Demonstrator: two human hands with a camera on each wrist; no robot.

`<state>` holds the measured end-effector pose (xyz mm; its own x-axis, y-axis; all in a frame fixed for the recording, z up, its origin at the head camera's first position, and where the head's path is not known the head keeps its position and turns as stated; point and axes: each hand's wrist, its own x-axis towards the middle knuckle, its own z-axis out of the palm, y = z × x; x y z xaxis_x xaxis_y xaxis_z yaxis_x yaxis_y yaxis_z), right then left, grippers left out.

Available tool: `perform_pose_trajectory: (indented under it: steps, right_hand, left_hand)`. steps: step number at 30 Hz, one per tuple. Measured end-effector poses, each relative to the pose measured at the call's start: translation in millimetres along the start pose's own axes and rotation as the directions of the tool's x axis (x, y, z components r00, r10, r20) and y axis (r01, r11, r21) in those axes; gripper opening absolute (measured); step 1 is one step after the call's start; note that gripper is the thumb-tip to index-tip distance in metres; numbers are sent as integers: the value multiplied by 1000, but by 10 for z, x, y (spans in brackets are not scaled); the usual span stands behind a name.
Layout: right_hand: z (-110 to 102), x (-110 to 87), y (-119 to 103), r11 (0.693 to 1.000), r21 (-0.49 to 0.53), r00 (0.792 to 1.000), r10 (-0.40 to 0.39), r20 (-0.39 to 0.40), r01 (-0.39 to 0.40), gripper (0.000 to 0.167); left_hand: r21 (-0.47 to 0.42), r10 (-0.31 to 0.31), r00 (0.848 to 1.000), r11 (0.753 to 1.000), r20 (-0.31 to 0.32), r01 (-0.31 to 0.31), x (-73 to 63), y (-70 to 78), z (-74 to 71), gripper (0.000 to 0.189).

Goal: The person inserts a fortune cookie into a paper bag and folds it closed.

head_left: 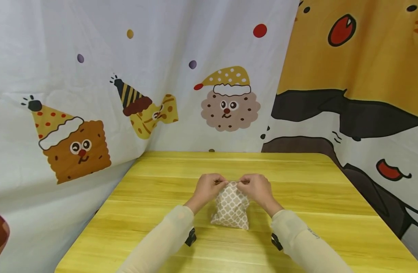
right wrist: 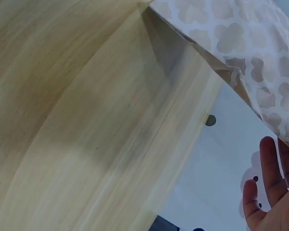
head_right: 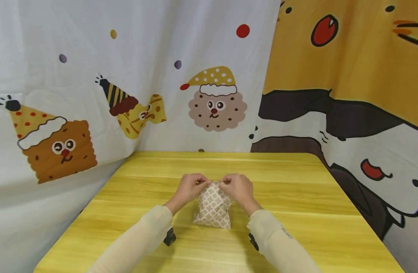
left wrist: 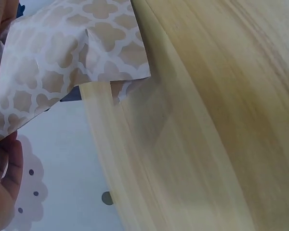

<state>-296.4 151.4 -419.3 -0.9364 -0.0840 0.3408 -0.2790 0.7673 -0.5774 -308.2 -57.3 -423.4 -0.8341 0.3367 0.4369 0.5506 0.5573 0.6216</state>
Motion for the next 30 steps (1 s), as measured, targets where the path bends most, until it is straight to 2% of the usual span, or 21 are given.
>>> perform_pose_trajectory:
  steps: [4, 7, 11, 14, 16, 18, 20, 23, 26, 30]
  right_hand:
    - [-57, -27, 126, 1000, -9, 1000, -16, 7, 16, 16]
    - [-139, -44, 257, 1000, 0, 1000, 3, 0, -3, 20]
    - [-194, -30, 285, 992, 106, 998, 61, 18, -63, 19]
    - [-166, -7, 205, 970, 223, 993, 80, 91, -98, 28]
    - [-142, 2, 154, 959, 259, 988, 83, 131, -115, 32]
    - [-116, 6, 128, 956, 264, 986, 93, 137, -127, 29]
    - [-107, 3, 122, 959, 253, 988, 103, 118, -130, 31]
    - [-100, -7, 145, 957, 255, 988, 119, 94, -139, 32]
    - [-88, -15, 193, 951, 261, 984, 145, 99, -166, 34]
    - [-42, -6, 256, 921, 305, 969, 213, 128, -243, 32]
  left_hand:
    - [-27, -22, 1000, 999, -2, 22, -16, -89, -33, 11]
    - [-52, -84, 996, 995, -24, 82, -26, -181, -114, 10]
    - [-91, -141, 989, 986, -53, 136, -2, -237, -204, 9]
    - [-123, -128, 991, 985, -23, 125, 30, -196, -203, 10]
    - [-146, -118, 993, 982, 10, 118, 46, -163, -175, 13]
    - [-187, -126, 992, 974, 34, 130, 46, -139, -145, 18]
    - [-238, -160, 986, 957, 48, 167, 34, -141, -114, 24]
    - [-316, -232, 970, 918, 69, 241, 14, -168, -82, 23]
    - [-369, -307, 947, 873, 92, 319, 20, -197, -48, 17]
    - [-420, -402, 910, 811, 105, 407, 71, -231, 19, 17]
